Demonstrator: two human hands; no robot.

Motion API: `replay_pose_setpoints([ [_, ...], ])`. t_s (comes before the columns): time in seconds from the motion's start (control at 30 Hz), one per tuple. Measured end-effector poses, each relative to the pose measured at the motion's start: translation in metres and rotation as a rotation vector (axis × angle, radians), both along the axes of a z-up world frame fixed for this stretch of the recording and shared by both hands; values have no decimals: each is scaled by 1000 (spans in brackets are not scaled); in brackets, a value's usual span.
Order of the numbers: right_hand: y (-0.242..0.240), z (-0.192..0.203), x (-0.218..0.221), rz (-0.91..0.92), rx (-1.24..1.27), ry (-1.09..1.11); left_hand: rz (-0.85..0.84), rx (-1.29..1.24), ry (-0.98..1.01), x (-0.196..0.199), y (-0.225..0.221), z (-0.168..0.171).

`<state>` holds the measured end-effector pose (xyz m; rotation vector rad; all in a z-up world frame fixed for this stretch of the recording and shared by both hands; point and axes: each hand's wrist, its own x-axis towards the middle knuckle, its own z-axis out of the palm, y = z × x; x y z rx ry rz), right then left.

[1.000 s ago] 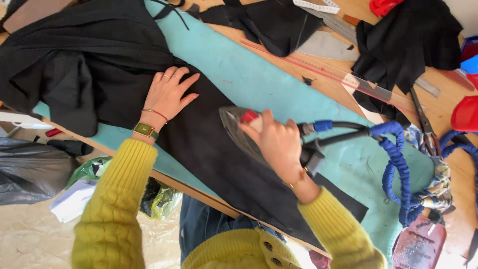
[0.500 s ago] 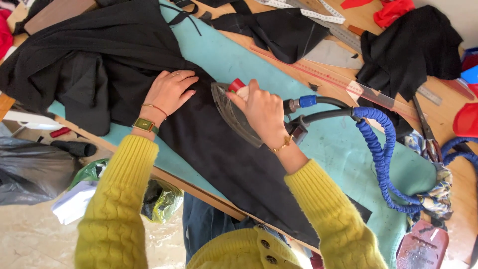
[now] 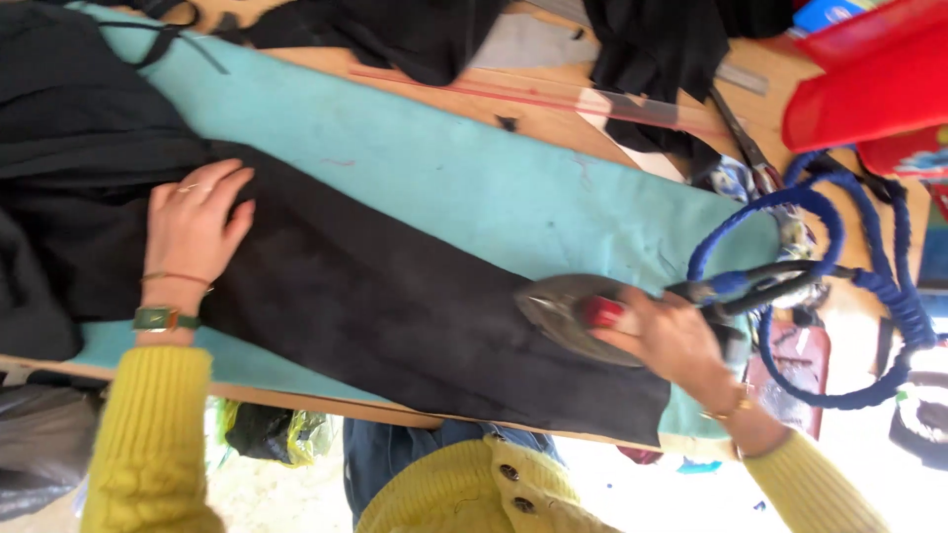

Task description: Ironing and pressing black fabric garments on a padded board using a steam iron.

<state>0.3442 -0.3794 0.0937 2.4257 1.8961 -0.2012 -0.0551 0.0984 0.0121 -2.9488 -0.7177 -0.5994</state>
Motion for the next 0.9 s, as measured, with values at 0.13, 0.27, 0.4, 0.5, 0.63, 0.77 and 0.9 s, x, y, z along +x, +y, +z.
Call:
replay_pose_setpoints([
  [0.13,-77,-9,45,-110,134,-109,4,60,3,4,-6,-3],
  [0.27,-88,-10,59,-85,252,-233,46,194,38,4,-10,-7],
  [0.4,-71,-4,57,-129,306,-340,56,258,53,0,-13,-13],
  [0.5,-63,-13,62,-274,290,-421,55,284,57,-3,-11,-19],
  [0.63,-32,-12,77,-374,283,-417,73,431,119,-3,-11,-21],
  [0.77,2,-7,103,-447,311,-360,90,499,184,-7,-10,-22],
  [0.9,21,-6,133,-337,374,-410,104,587,297,-11,-14,-12],
])
